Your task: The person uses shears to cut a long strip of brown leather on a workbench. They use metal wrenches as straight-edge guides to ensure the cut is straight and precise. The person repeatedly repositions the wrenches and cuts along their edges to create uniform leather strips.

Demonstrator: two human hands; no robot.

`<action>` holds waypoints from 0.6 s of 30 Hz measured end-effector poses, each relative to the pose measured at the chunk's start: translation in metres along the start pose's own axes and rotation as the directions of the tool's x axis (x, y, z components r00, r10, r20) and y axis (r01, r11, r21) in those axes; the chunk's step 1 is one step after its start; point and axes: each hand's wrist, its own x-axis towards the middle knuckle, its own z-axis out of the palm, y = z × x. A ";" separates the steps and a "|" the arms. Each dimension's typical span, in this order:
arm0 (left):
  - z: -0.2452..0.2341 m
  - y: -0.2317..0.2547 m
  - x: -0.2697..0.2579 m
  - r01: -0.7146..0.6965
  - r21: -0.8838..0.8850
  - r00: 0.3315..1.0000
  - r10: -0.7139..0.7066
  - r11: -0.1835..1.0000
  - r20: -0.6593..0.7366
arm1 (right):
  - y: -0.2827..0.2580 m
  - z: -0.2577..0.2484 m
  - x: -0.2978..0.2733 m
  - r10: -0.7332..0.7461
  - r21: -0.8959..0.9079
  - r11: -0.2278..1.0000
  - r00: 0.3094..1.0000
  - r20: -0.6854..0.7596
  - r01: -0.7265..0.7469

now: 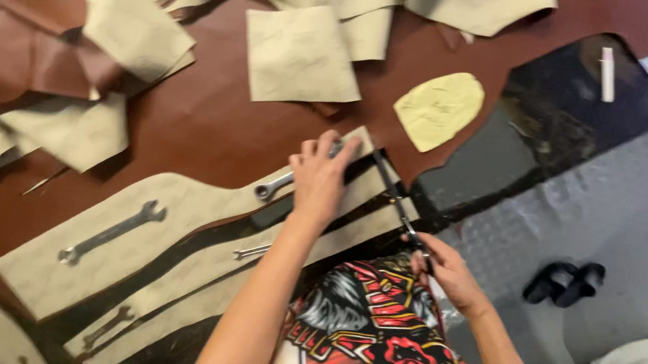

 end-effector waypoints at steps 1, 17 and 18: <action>0.004 -0.003 -0.002 -0.013 0.010 0.999 0.013 1.000 -0.029 | -0.008 0.005 -0.005 0.005 -0.006 1.000 1.000 -0.008 -0.005; 0.006 -0.005 -0.003 -0.020 0.004 1.000 0.020 1.000 -0.018 | -0.024 0.014 -0.006 0.024 0.093 0.995 1.000 0.010 -0.025; 0.006 -0.006 -0.002 -0.014 0.012 1.000 0.014 1.000 -0.002 | -0.026 0.013 -0.003 0.021 0.114 0.993 1.000 0.020 -0.024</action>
